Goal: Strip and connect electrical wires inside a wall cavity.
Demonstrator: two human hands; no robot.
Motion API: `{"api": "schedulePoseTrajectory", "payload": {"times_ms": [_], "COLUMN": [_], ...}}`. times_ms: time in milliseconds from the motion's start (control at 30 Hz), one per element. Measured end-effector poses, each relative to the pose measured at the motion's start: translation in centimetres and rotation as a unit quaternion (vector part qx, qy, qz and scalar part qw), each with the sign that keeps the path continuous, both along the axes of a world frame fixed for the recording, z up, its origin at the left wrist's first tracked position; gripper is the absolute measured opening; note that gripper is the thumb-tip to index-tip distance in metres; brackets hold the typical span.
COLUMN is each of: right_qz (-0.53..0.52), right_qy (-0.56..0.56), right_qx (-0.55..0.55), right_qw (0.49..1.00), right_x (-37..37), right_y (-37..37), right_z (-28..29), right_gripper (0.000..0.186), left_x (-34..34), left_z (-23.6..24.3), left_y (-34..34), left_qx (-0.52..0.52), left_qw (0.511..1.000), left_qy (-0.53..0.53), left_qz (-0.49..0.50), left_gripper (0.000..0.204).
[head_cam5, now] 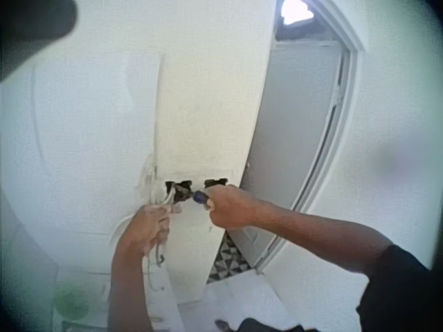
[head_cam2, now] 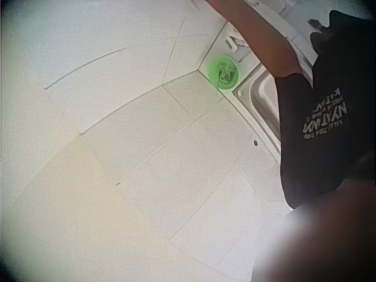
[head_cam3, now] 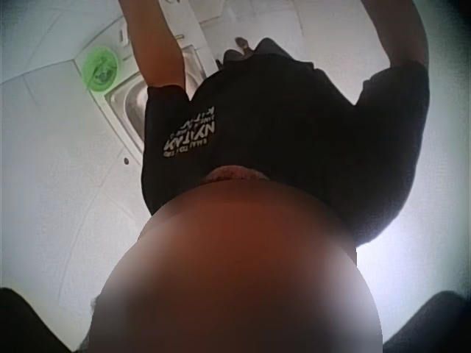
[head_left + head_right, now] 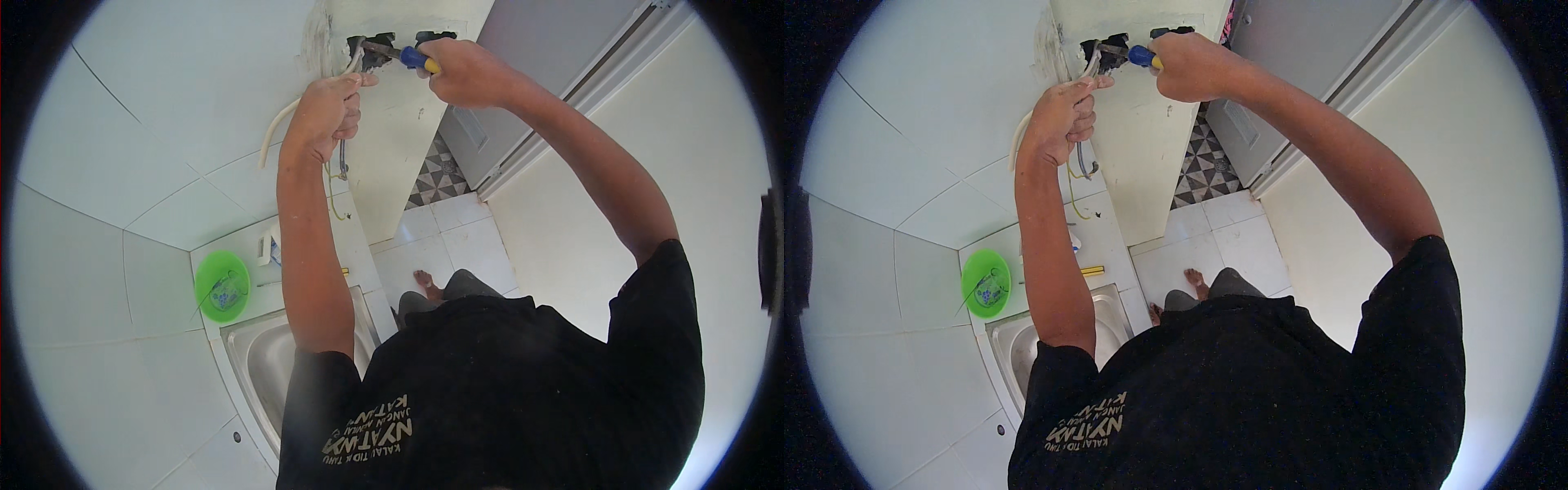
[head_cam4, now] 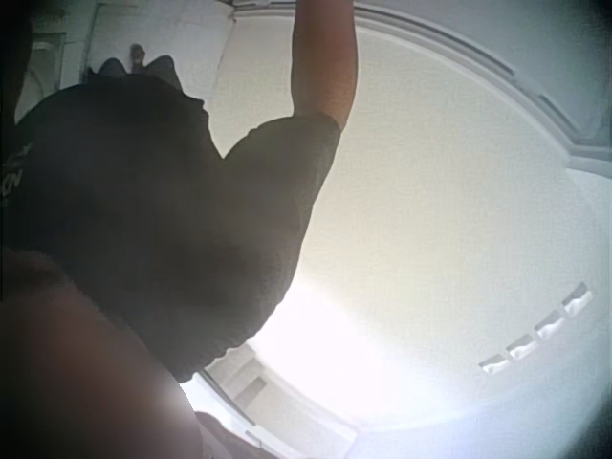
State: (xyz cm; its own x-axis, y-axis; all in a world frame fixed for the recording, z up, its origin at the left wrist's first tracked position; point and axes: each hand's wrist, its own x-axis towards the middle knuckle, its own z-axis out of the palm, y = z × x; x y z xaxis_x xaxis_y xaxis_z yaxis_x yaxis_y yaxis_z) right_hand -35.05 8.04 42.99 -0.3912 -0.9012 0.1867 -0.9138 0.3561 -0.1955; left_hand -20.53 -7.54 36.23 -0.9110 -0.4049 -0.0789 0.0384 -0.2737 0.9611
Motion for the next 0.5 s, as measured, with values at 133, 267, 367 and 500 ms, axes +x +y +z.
{"api": "schedulePoseTrajectory", "payload": {"times_ms": [133,267,367,500], "right_qz": [0.023,0.030,0.005,0.107], "right_qy": [0.027,0.055,0.153,0.470], "right_qx": [0.049,0.058,0.056,0.042], "right_qw": [0.998,0.996,0.987,0.875], "right_x": [0.0,-0.3,0.3,0.5], "right_y": [-0.2,-0.4,-0.2,-0.2], "right_z": [0.3,0.3,0.0,0.7], "right_gripper": [0.023,0.026,0.027,0.011], "left_x": [0.0,-0.1,-0.2,0.2], "left_z": [0.1,0.3,0.3,-0.1], "left_y": [-0.1,-0.7,-1.0,-1.6], "left_qx": [-0.018,-0.028,-0.016,0.001], "left_qw": [1.000,0.998,0.998,0.997], "left_qy": [-0.003,0.003,0.013,0.027], "left_qz": [-0.014,-0.048,-0.059,-0.075], "left_gripper": [0.032,0.032,0.033,0.033]}}
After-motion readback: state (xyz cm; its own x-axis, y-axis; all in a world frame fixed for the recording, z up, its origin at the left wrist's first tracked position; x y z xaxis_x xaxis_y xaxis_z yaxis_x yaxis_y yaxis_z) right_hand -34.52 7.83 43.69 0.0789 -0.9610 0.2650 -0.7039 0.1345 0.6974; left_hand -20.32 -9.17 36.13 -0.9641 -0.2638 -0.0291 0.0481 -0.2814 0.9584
